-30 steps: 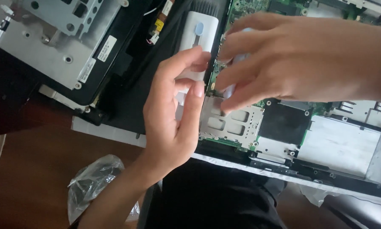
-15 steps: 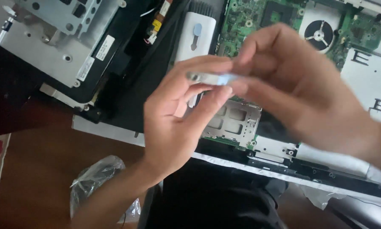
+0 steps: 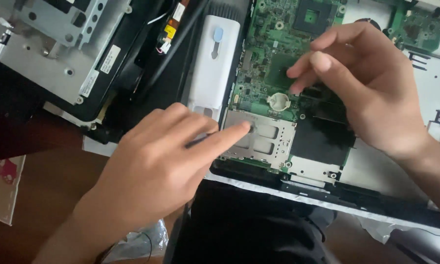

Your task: Applying thermal paste to a laptop processor and installing internal components.

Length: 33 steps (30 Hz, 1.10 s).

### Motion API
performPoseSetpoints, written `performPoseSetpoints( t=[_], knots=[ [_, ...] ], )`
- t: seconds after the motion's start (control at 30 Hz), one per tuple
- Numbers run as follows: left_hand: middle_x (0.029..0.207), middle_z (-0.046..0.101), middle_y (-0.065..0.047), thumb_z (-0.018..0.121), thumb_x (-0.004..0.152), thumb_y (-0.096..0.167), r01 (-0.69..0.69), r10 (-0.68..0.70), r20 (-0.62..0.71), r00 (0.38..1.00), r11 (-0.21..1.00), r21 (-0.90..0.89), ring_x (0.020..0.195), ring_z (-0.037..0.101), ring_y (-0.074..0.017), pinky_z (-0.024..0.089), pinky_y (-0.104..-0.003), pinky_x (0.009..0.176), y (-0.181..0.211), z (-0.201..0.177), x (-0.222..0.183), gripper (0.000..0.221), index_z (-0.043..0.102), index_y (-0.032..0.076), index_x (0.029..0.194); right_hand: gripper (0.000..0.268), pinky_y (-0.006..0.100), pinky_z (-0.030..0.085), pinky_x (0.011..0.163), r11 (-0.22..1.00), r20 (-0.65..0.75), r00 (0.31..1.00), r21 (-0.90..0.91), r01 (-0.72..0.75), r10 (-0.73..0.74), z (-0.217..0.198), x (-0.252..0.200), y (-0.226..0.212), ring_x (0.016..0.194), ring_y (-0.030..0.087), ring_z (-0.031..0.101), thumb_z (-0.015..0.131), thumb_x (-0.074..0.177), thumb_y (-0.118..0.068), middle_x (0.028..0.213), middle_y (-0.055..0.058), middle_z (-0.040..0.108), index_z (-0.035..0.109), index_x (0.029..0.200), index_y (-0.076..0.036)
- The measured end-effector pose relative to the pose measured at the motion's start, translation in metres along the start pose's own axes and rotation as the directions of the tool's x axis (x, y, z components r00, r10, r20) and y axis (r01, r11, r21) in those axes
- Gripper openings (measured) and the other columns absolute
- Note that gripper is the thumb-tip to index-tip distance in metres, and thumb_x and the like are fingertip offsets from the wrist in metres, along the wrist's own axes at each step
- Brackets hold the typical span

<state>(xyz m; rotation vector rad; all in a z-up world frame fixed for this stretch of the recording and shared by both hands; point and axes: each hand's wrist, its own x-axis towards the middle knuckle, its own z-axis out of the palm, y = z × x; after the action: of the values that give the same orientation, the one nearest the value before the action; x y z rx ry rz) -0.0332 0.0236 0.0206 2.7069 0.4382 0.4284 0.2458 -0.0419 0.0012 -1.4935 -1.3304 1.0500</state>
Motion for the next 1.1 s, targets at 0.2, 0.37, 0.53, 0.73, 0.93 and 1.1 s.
performPoseSetpoints(
  t=[0.2, 0.37, 0.53, 0.73, 0.93, 1.1],
  knots=[
    [0.101, 0.063, -0.013, 0.064, 0.091, -0.015, -0.013, 0.013, 0.000, 1.000, 0.995, -0.101, 0.087, 0.061, -0.0256, 0.056, -0.030, 0.074, 0.013, -0.009, 0.009, 0.041, 0.071, 0.006, 0.126, 0.011, 0.036, 0.064, 0.092, 0.996, 0.001, 1.000, 0.081, -0.028, 0.028, 0.001, -0.004, 0.006, 0.090, 0.029, 0.072, 0.050, 0.111, 0.000, 0.103, 0.023, 0.068, 0.049, 0.121, 0.004],
    [0.107, 0.065, -0.011, 0.077, 0.093, -0.003, -0.074, 0.070, 0.033, 0.997, 0.986, 0.152, 0.101, 0.062, -0.0289, 0.056, -0.043, 0.081, -0.001, -0.007, 0.009, 0.023, 0.074, 0.009, 0.112, 0.011, 0.035, 0.064, 0.092, 0.994, 0.005, 0.998, 0.086, -0.064, 0.064, -0.002, -0.002, 0.004, 0.090, 0.028, 0.072, 0.050, 0.111, -0.001, 0.101, 0.021, 0.068, 0.051, 0.121, 0.003],
    [0.108, 0.061, -0.014, 0.069, 0.087, -0.016, -0.086, 0.081, 0.065, 0.995, 0.992, 0.092, 0.100, 0.058, -0.0308, 0.052, -0.045, 0.081, -0.004, -0.001, 0.009, 0.033, 0.073, 0.005, 0.111, 0.011, 0.034, 0.063, 0.090, 0.990, 0.006, 0.996, 0.104, -0.091, 0.091, -0.003, -0.002, 0.006, 0.089, 0.027, 0.071, 0.051, 0.111, -0.002, 0.100, 0.021, 0.068, 0.051, 0.121, 0.002],
    [0.106, 0.062, -0.014, 0.069, 0.089, -0.016, -0.101, 0.098, 0.044, 0.994, 0.991, 0.085, 0.097, 0.059, -0.0299, 0.053, -0.043, 0.078, -0.003, 0.003, 0.011, 0.030, 0.075, 0.004, 0.111, 0.011, 0.034, 0.062, 0.088, 0.989, 0.007, 0.993, 0.089, -0.115, 0.115, -0.004, -0.001, 0.004, 0.086, 0.026, 0.071, 0.051, 0.110, -0.002, 0.099, 0.020, 0.070, 0.052, 0.120, 0.002],
    [0.104, 0.061, -0.017, 0.070, 0.089, -0.014, -0.081, 0.084, 0.080, 0.993, 0.996, -0.040, 0.097, 0.060, -0.0331, 0.055, -0.045, 0.082, 0.000, 0.003, 0.015, 0.021, 0.071, -0.002, 0.107, 0.012, 0.035, 0.063, 0.090, 0.985, 0.017, 0.993, 0.122, -0.120, 0.118, -0.003, -0.002, 0.004, 0.088, 0.027, 0.070, 0.051, 0.110, 0.000, 0.099, 0.021, 0.069, 0.052, 0.121, 0.004],
    [0.109, 0.057, -0.016, 0.073, 0.082, -0.019, -0.082, 0.090, 0.110, 0.990, 0.994, -0.073, 0.101, 0.058, -0.0311, 0.054, -0.046, 0.085, -0.006, 0.006, 0.020, 0.033, 0.070, 0.000, 0.108, 0.012, 0.034, 0.062, 0.090, 0.987, 0.022, 0.993, 0.112, -0.114, 0.112, -0.005, -0.003, 0.004, 0.087, 0.026, 0.070, 0.051, 0.109, 0.001, 0.098, 0.021, 0.069, 0.053, 0.121, 0.003]
  ],
)
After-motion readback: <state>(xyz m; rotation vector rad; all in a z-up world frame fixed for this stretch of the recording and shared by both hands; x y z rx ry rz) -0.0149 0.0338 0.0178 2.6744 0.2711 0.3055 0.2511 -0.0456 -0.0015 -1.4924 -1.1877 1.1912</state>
